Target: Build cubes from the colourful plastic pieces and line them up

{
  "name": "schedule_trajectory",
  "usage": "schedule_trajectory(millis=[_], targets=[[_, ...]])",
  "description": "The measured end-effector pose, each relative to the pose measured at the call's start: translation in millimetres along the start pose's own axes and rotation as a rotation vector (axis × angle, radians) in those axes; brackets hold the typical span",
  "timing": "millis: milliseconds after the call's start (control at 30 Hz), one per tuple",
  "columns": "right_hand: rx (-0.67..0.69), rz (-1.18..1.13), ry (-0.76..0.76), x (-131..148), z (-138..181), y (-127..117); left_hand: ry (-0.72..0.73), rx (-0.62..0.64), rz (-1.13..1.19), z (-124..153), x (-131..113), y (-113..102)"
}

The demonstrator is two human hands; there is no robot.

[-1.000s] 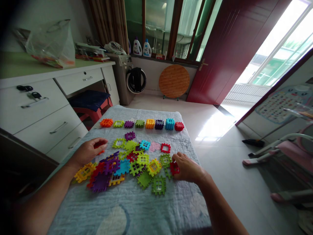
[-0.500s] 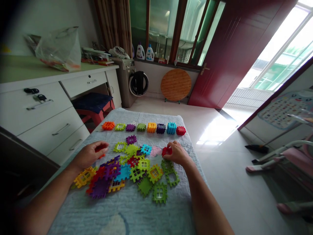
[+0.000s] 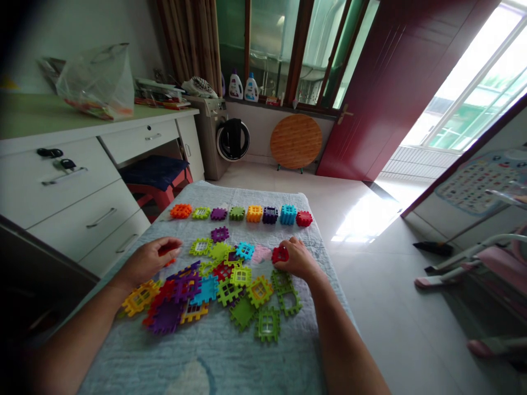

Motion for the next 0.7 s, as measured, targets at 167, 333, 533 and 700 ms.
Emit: schedule_trajectory(millis=[167,333,533,700], targets=[[0.009,0.001,0.000,1.5,1.1,-1.1,-0.006,-0.015,-0.015,0.9,-2.3,-1.3],[0.004,-0.005,0.009,1.3,-1.4,0.9,0.008,0.004,-0.030,1.0,-4.0,0.6],[-0.001,-0.004,0.006,0.9,-2.8,2.6,0.019,0.038,-0.071,-1.2,0.9,2.8],[-0.003,0.017,-0.010,3.8,-5.0,0.7,0.017,0.039,-0.096,-0.2,-3.6,1.9]])
Point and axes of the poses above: each hand's wrist, its own z-axis away from the middle knuckle, its own y-axis out of the palm, x = y × z, the point moved 10 cm from there along -z, towards the middle knuckle, and after that the axes turned 10 degrees about z, right-handed, at the moved point
